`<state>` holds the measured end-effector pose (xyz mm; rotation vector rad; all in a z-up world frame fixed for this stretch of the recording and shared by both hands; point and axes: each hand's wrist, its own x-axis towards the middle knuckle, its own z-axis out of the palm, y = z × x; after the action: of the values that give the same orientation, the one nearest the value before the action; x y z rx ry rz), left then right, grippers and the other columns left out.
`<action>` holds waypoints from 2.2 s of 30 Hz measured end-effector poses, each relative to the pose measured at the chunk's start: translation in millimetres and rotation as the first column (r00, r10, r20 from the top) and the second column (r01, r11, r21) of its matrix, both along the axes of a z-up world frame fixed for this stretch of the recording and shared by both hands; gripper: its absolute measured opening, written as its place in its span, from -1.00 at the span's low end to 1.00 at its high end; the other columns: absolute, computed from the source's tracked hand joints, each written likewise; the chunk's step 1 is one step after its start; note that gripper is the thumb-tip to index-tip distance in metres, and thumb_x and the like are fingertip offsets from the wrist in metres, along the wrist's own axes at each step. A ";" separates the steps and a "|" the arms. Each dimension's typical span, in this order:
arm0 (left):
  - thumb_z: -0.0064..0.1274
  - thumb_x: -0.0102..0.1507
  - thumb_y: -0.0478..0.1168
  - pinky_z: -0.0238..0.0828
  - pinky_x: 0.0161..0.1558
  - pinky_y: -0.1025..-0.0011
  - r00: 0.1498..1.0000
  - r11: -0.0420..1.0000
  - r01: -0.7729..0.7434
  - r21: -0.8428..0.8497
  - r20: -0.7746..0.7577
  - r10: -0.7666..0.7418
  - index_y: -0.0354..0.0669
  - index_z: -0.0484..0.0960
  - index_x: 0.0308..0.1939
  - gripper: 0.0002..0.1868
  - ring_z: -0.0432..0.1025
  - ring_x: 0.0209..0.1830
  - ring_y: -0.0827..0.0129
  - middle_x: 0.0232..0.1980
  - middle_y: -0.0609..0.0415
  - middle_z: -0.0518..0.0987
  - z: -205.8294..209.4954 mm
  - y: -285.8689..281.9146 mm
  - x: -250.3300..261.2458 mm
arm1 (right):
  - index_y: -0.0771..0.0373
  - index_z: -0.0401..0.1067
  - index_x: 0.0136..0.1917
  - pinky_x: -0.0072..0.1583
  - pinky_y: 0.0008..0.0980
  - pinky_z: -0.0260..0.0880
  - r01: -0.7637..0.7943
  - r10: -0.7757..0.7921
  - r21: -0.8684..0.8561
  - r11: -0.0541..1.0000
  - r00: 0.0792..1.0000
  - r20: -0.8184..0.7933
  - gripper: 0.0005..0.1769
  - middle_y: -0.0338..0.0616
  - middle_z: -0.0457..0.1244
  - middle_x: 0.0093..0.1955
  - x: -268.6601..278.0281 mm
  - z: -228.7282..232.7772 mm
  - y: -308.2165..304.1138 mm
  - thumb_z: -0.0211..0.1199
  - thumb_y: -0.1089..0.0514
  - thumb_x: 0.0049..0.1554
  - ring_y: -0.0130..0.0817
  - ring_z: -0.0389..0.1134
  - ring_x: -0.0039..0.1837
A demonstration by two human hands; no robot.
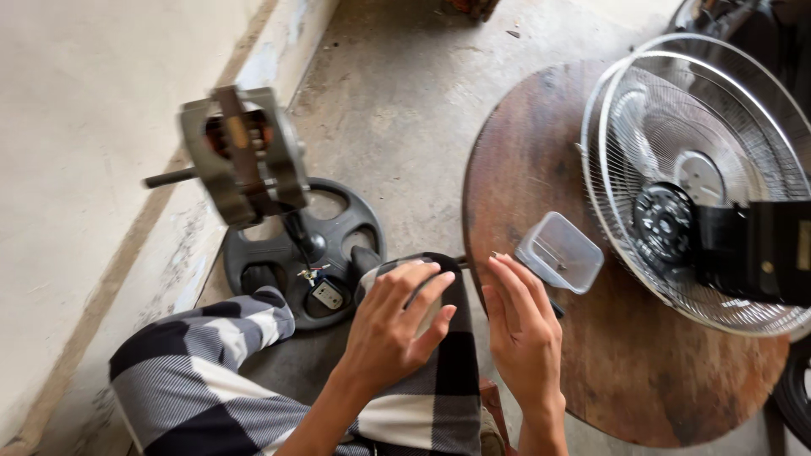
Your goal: The person disassembles an electric fan motor, removes the end cap, and then reassembles it by placing the end cap back on and securing it with screws using a screwdriver.
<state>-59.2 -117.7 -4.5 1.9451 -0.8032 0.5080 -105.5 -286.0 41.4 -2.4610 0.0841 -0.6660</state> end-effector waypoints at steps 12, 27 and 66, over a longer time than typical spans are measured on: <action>0.12 0.31 -0.14 0.33 0.21 0.15 0.976 0.970 0.212 0.116 -0.067 -0.205 -0.28 0.60 0.15 -0.61 0.40 0.23 0.06 0.19 -0.07 0.53 -21.7 -86.7 -15.8 | 0.24 0.50 0.19 0.26 -0.19 0.35 0.224 -0.231 -0.076 0.972 0.967 -0.106 -0.67 -0.07 0.36 0.23 -47.7 -30.2 -73.5 0.31 0.24 0.14 -0.08 0.38 0.27; 0.11 0.31 -0.14 0.20 0.18 0.21 0.992 0.962 0.117 0.246 -0.076 -0.102 -0.27 0.63 0.05 -0.69 0.38 0.18 0.23 0.09 0.03 0.55 -36.4 -115.4 -14.6 | 0.26 0.52 0.18 0.20 -0.20 0.38 0.256 -0.254 0.004 0.967 0.962 -0.105 -0.65 -0.08 0.37 0.14 -49.7 -62.0 -98.3 0.35 0.28 0.09 -0.11 0.38 0.18; 0.13 0.34 -0.19 0.46 -0.17 0.47 0.798 0.925 -0.206 -0.318 -0.603 -0.030 -0.31 0.66 -0.07 -0.78 0.54 -0.22 0.43 -0.15 0.06 0.66 -19.0 -57.2 -16.0 | 0.38 0.52 0.19 0.11 -0.53 0.38 0.048 0.044 0.680 0.732 0.992 -0.118 -0.67 -0.16 0.34 0.10 -36.3 -59.9 -15.4 0.33 0.36 0.13 -0.49 0.33 0.03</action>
<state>-75.2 -174.9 -23.4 1.6406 -0.1812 0.0593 -141.8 -301.4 -18.5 -1.7713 0.3241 -0.3763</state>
